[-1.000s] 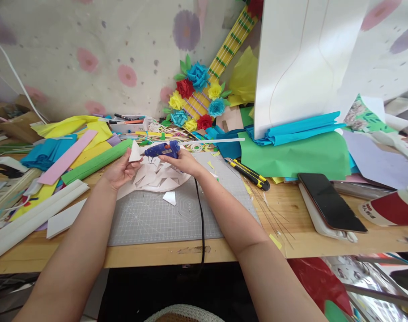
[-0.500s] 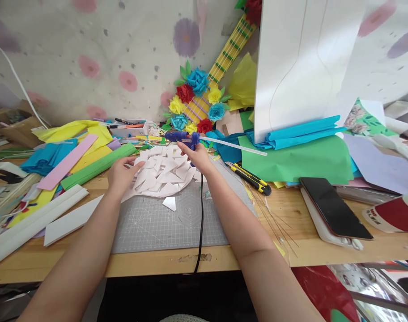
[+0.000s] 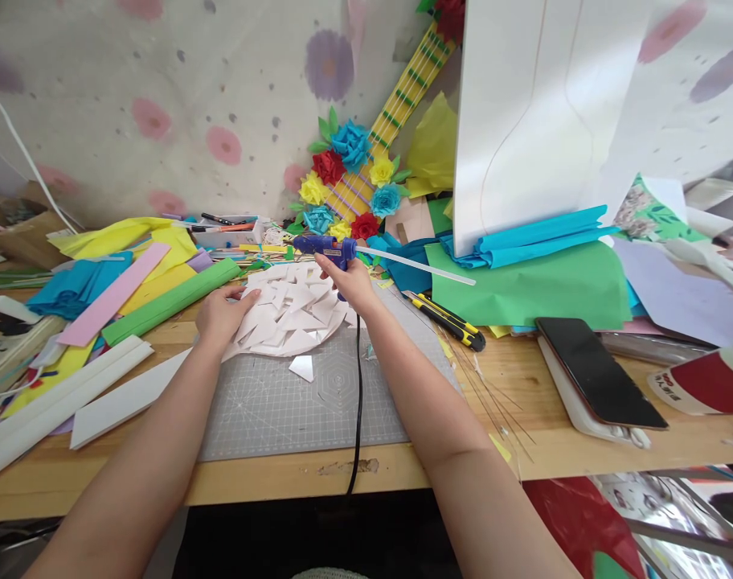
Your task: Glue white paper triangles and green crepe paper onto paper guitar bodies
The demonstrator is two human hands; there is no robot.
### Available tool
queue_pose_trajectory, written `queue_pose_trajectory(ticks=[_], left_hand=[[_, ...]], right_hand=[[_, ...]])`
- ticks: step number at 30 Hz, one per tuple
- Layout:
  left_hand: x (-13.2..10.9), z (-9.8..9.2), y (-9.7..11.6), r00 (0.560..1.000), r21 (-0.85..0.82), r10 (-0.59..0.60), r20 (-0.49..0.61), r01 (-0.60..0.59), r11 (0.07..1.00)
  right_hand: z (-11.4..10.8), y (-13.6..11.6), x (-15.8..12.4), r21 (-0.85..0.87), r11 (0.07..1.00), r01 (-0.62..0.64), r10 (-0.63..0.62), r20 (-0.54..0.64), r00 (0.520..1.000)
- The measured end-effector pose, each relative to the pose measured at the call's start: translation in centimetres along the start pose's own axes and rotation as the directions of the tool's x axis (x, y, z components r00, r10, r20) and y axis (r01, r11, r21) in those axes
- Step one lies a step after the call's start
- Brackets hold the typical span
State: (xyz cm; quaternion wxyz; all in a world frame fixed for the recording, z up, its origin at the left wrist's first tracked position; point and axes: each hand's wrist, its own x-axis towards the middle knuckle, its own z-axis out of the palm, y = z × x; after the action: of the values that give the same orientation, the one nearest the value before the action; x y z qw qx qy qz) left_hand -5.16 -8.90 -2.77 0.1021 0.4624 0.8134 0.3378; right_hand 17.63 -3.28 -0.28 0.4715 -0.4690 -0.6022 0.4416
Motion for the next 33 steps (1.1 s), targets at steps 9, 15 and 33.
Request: queue_pose_trajectory(ticks=[9, 15, 33], left_hand=[[0.8, -0.1, -1.0, 0.994, -0.111, 0.052, -0.094, -0.062, 0.992], [0.8, -0.8, -2.0, 0.972, -0.295, 0.194, -0.132, -0.225, 0.929], [0.0, -0.2, -1.2, 0.960, -0.033, 0.268, 0.078, -0.266, 0.963]], right_hand=[[-0.1, 0.1, 0.2, -0.003, 1.000, 0.019, -0.019, -0.025, 1.000], [-0.9, 0.5, 0.8, 0.047, 0.999, -0.004, 0.009, -0.102, 0.995], [-2.5, 1.0, 1.7, 0.129, 0.992, 0.007, 0.011, -0.140, 0.990]])
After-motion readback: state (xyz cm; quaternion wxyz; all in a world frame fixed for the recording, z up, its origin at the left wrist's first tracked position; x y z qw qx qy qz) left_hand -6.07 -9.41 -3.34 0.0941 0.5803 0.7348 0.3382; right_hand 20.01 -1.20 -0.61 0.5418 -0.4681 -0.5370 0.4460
